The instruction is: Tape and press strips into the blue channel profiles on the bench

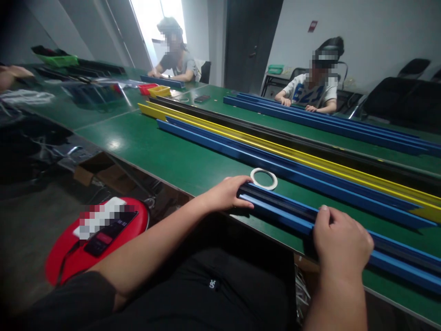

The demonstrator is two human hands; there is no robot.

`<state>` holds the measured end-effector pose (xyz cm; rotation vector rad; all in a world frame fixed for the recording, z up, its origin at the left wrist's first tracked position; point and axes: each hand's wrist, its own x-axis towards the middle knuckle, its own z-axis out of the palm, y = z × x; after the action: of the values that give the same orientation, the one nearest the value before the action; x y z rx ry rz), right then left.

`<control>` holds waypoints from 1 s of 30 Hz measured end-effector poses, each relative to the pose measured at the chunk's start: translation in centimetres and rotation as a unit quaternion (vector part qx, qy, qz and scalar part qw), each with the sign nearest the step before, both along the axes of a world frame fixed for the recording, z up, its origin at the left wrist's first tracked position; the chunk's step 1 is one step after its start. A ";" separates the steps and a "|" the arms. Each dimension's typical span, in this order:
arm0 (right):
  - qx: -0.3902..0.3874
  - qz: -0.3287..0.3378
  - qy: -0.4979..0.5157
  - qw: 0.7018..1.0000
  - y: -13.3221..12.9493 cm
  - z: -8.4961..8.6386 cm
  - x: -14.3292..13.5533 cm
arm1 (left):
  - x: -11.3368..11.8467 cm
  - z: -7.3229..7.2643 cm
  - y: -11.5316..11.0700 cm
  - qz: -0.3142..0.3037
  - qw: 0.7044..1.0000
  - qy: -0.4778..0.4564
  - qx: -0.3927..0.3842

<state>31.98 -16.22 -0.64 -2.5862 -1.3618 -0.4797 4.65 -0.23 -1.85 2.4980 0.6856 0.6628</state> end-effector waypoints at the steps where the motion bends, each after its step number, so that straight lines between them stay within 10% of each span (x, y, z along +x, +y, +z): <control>1: 0.015 0.003 -0.005 1.000 0.3 0.0 -0.9 | -0.1 0.0 -0.1 0.005 1.000 -0.004 -0.003; 30: 0.111 0.014 -0.041 0.993 1.6 -1.1 -4.2 | -1.0 -0.3 -1.8 0.133 0.980 0.122 0.082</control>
<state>27.76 -14.64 -1.71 -2.3894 -1.2868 -0.6980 3.62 -2.02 -2.15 2.6931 1.1121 0.5249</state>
